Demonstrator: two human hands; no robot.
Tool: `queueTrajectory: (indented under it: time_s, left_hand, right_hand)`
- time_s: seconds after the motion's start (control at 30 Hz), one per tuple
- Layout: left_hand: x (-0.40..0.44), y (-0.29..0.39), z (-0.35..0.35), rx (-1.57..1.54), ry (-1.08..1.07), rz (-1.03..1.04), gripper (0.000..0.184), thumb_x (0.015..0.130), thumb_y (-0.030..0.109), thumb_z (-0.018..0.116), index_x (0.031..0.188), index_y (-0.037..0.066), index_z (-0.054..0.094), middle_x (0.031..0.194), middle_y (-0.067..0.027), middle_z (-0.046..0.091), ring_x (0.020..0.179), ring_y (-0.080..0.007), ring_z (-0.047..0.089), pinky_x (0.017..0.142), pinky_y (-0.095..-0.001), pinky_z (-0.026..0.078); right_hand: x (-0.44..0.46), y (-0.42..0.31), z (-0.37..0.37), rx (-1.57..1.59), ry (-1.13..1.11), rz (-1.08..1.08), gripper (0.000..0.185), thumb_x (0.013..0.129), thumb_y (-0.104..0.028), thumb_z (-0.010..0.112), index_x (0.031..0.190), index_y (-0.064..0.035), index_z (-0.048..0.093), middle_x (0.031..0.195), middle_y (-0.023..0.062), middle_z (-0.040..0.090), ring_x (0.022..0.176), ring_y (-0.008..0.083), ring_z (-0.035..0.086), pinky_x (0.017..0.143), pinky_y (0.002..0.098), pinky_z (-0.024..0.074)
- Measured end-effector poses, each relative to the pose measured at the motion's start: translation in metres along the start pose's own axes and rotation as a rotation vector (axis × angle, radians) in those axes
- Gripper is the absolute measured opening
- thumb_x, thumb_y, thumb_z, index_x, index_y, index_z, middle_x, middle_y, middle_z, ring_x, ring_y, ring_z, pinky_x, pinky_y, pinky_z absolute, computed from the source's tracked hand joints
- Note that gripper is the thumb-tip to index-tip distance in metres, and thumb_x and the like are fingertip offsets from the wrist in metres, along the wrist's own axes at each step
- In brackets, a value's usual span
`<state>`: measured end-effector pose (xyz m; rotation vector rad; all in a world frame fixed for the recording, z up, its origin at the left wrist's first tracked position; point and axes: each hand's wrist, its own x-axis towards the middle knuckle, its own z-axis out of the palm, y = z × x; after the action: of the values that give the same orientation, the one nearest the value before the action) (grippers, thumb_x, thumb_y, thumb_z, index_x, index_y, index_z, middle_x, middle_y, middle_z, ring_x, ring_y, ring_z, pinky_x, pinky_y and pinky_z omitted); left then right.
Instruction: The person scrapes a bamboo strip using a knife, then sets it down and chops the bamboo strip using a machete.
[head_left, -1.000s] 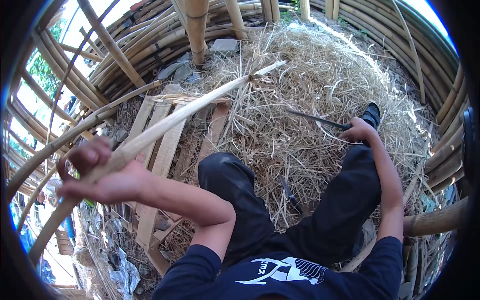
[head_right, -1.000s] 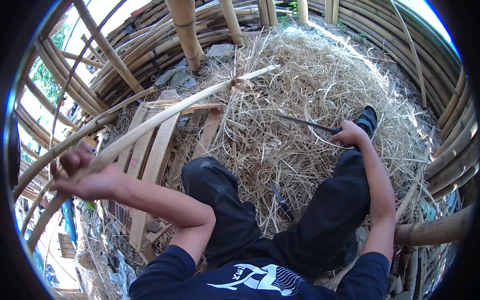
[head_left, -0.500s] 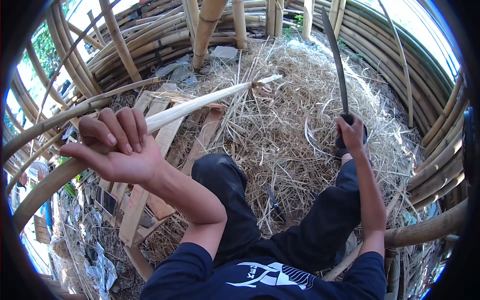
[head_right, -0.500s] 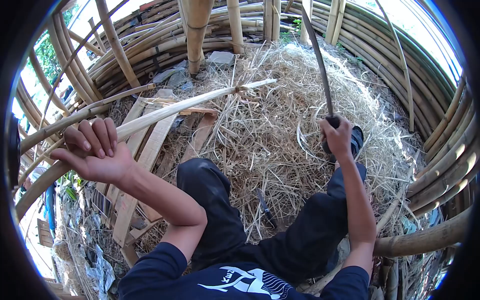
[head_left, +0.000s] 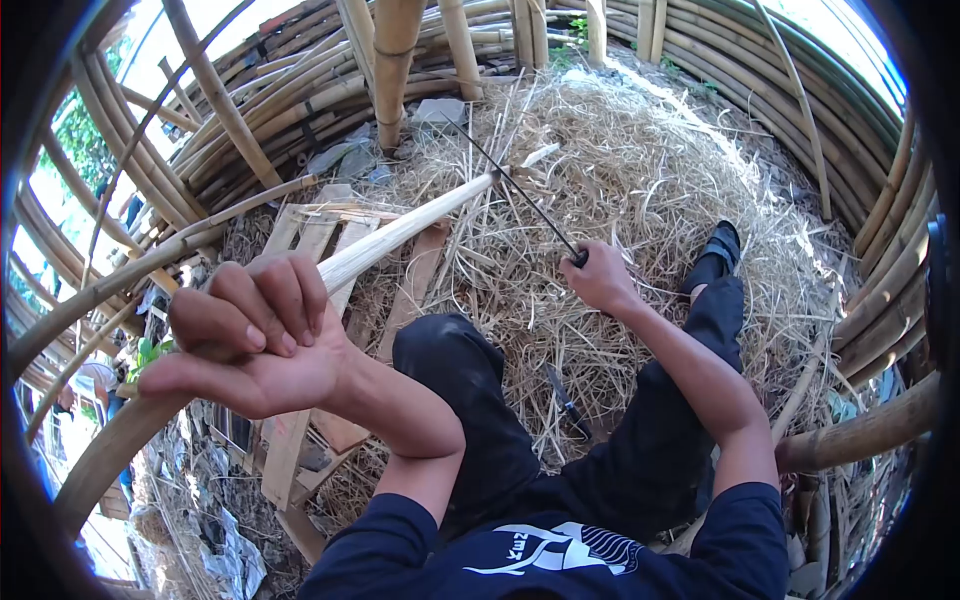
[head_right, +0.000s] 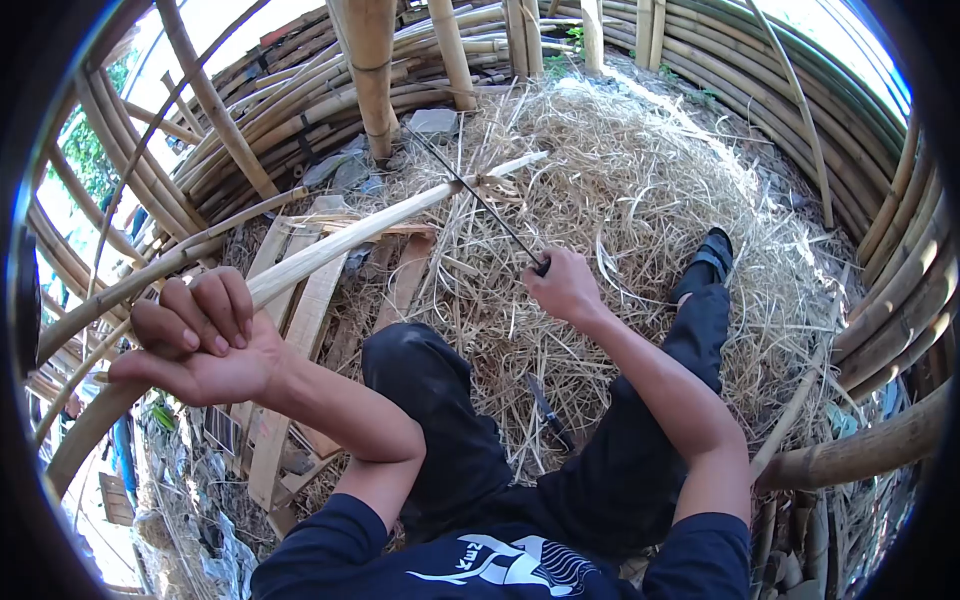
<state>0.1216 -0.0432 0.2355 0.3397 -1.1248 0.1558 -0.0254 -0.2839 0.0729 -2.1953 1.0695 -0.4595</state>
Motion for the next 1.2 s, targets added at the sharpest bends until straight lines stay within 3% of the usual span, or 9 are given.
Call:
queueTrajectory:
  time_s: [0.13, 0.2, 0.37, 0.53, 0.63, 0.8, 1.0, 1.07, 1.2]
  left_hand:
    - [-0.004, -0.003, 0.006, 0.054, -0.024, -0.003, 0.059, 0.094, 0.063, 0.031, 0.062, 0.013, 0.038, 0.046, 0.0035, 0.026, 0.035, -0.0052, 0.015, 0.034, -0.0187, 0.016]
    - [-0.004, -0.002, 0.006, 0.028, -0.036, -0.007, 0.059, 0.093, 0.063, 0.032, 0.063, 0.013, 0.038, 0.047, 0.0034, 0.026, 0.035, -0.0051, 0.015, 0.034, -0.0186, 0.016]
    - [-0.002, -0.002, 0.004, 0.056, 0.032, 0.002, 0.059, 0.093, 0.064, 0.032, 0.063, 0.013, 0.038, 0.046, 0.0036, 0.025, 0.035, -0.0047, 0.015, 0.034, -0.0183, 0.016]
    - [-0.004, -0.002, 0.008, 0.017, -0.025, 0.001, 0.060, 0.092, 0.064, 0.032, 0.062, 0.013, 0.037, 0.046, 0.0040, 0.024, 0.035, -0.0044, 0.016, 0.033, -0.0180, 0.017]
    - [-0.010, -0.004, 0.018, 0.003, -0.051, -0.006, 0.060, 0.092, 0.065, 0.032, 0.061, 0.014, 0.037, 0.046, 0.0043, 0.024, 0.034, -0.0043, 0.017, 0.033, -0.0177, 0.017]
    - [-0.007, -0.006, 0.019, 0.004, -0.045, 0.008, 0.060, 0.092, 0.065, 0.032, 0.060, 0.014, 0.036, 0.047, 0.0046, 0.023, 0.034, -0.0039, 0.015, 0.032, -0.0175, 0.016]
    - [-0.005, -0.004, 0.018, 0.055, 0.018, 0.015, 0.060, 0.093, 0.064, 0.032, 0.060, 0.014, 0.035, 0.047, 0.0045, 0.023, 0.035, -0.0040, 0.014, 0.034, -0.0192, 0.013]
    - [-0.005, -0.003, 0.016, 0.087, 0.042, 0.012, 0.059, 0.093, 0.063, 0.032, 0.059, 0.014, 0.035, 0.047, 0.0045, 0.023, 0.035, -0.0040, 0.014, 0.035, -0.0198, 0.012]
    - [-0.003, -0.002, 0.008, 0.032, -0.014, 0.033, 0.062, 0.092, 0.065, 0.029, 0.062, 0.012, 0.036, 0.047, 0.0023, 0.029, 0.033, -0.0050, 0.019, 0.031, -0.0184, 0.016]
  right_hand:
    - [0.018, 0.024, 0.010, -0.006, -0.085, 0.174, 0.035, 0.081, -0.032, 0.063, 0.086, 0.0026, 0.066, 0.082, 0.0198, 0.067, 0.080, 0.0327, 0.066, 0.078, 0.0426, 0.0501]
    - [0.014, 0.018, 0.011, -0.121, 0.010, 0.097, 0.036, 0.081, -0.031, 0.063, 0.085, 0.0043, 0.065, 0.082, 0.0208, 0.067, 0.081, 0.0333, 0.066, 0.078, 0.0432, 0.0500]
    - [-0.014, -0.011, 0.015, -0.004, 0.107, -0.117, 0.026, 0.080, -0.022, 0.063, 0.077, 0.0039, 0.064, 0.067, 0.0193, 0.064, 0.064, 0.0329, 0.065, 0.065, 0.0425, 0.0511]
    - [0.004, 0.000, 0.020, -0.029, 0.125, -0.202, 0.026, 0.080, -0.023, 0.062, 0.080, 0.0028, 0.065, 0.068, 0.0183, 0.065, 0.063, 0.0302, 0.065, 0.062, 0.0413, 0.0513]
    - [0.031, 0.027, 0.021, -0.119, 0.015, 0.176, 0.032, 0.083, -0.028, 0.061, 0.087, 0.0039, 0.066, 0.072, 0.0164, 0.067, 0.065, 0.0282, 0.066, 0.066, 0.0402, 0.0532]
    - [0.003, -0.004, 0.010, -0.055, 0.013, 0.128, 0.029, 0.084, -0.024, 0.061, 0.083, 0.0043, 0.066, 0.071, 0.0167, 0.066, 0.064, 0.0275, 0.066, 0.064, 0.0389, 0.0530]
    - [-0.021, -0.057, 0.023, 0.124, 0.132, -0.262, 0.023, 0.078, -0.022, 0.065, 0.077, 0.0006, 0.064, 0.061, 0.0172, 0.063, 0.053, 0.0318, 0.063, 0.057, 0.0408, 0.0520]
    - [-0.016, -0.065, 0.028, 0.056, 0.310, -0.409, 0.017, 0.078, -0.016, 0.062, 0.070, -0.0013, 0.063, 0.058, 0.0158, 0.061, 0.052, 0.0265, 0.062, 0.055, 0.0401, 0.0475]
    - [0.029, -0.010, 0.068, 0.138, 0.339, -0.135, 0.021, 0.077, -0.021, 0.064, 0.074, -0.0004, 0.067, 0.066, 0.0196, 0.064, 0.063, 0.0331, 0.066, 0.062, 0.0429, 0.0526]
